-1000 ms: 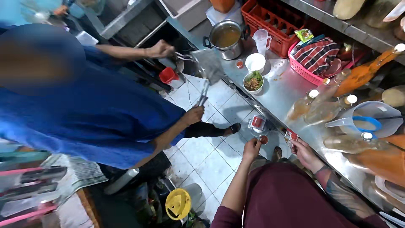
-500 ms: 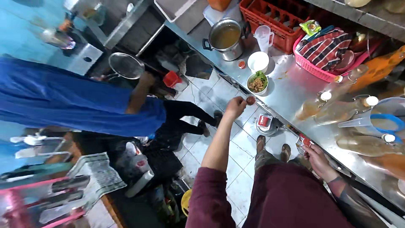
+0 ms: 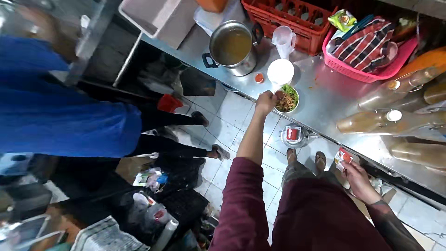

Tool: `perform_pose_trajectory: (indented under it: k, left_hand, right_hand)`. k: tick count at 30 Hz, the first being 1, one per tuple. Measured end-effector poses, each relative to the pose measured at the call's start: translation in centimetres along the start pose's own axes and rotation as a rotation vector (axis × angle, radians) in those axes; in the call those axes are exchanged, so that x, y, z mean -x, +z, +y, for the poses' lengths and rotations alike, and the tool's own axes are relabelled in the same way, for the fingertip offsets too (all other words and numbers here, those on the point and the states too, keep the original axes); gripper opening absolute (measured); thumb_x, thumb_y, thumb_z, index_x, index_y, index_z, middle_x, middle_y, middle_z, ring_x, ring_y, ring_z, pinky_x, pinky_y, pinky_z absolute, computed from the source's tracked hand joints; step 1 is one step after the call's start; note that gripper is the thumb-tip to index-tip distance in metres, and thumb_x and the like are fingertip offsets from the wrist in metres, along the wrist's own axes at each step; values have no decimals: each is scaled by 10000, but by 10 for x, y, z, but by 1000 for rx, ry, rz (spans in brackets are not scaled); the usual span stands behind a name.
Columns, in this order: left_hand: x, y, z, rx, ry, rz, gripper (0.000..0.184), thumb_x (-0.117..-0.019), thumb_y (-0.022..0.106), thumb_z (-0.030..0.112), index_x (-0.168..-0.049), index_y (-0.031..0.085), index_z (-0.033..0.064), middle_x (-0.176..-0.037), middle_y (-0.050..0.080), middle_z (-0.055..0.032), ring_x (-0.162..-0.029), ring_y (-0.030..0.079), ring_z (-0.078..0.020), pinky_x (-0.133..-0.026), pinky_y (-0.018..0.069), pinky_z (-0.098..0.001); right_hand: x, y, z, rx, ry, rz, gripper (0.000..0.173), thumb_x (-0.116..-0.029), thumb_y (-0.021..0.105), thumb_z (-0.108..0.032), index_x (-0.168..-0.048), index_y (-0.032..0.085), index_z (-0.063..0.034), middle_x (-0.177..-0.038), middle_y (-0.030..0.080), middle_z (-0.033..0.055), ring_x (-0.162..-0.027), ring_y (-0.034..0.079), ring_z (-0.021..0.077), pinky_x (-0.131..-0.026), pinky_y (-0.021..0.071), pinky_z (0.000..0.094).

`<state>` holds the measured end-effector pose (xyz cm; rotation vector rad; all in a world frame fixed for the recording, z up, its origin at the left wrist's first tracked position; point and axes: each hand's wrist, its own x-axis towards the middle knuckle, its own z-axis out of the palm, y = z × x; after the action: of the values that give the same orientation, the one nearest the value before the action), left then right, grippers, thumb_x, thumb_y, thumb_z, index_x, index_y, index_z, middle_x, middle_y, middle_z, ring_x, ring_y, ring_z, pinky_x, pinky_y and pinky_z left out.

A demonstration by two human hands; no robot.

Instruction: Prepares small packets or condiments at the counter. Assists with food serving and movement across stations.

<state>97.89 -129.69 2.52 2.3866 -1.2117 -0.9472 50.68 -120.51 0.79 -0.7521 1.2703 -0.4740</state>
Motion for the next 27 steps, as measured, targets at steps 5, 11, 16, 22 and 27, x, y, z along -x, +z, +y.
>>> perform_pose_trajectory:
  k: [5, 11, 16, 22, 27]
  left_hand:
    - [-10, 1, -5, -60, -49, -6, 383, -1041, 518, 349, -1097, 695, 14, -1059, 709, -215, -1046, 680, -391, -911, 516, -632]
    - [-14, 0, -6, -59, -63, -37, 419, -1025, 536, 403, -1066, 711, 25, -1052, 711, -213, -1041, 680, -398, -901, 515, -646]
    - [-7, -6, -24, 127, -53, -17, 459, -1037, 545, 426, -1028, 701, -6, -958, 700, -195, -926, 682, -343, -866, 528, -578]
    - [39, 42, -38, 775, -230, -21, 444, -1051, 561, 339, -1302, 560, -27, -1160, 665, -211, -950, 711, -272, -837, 610, -444]
    - [40, 83, -28, 948, -250, 39, 357, -1026, 606, 254, -1210, 583, -51, -1133, 662, -212, -959, 722, -281, -847, 626, -444]
  right_hand:
    - [0, 24, 5, -35, -4, 31, 257, -1013, 633, -200, -1202, 651, -26, -921, 681, 55, -692, 599, 122, -636, 536, 284]
    - [-1, 43, 4, -43, -18, 37, 270, -1009, 648, -218, -1201, 653, -27, -934, 684, 68, -712, 608, 132, -650, 543, 293]
    - [-2, 53, 1, -53, -8, 50, 256, -1019, 629, -203, -1208, 641, -30, -936, 680, 65, -706, 600, 125, -643, 534, 286]
    - [-2, 54, 0, -80, -4, 77, 232, -1027, 609, -185, -1194, 641, -26, -931, 680, 61, -709, 607, 120, -648, 538, 274]
    - [-2, 48, 1, -64, -5, 70, 242, -1019, 627, -188, -1197, 646, -25, -935, 687, 64, -713, 613, 124, -654, 543, 280]
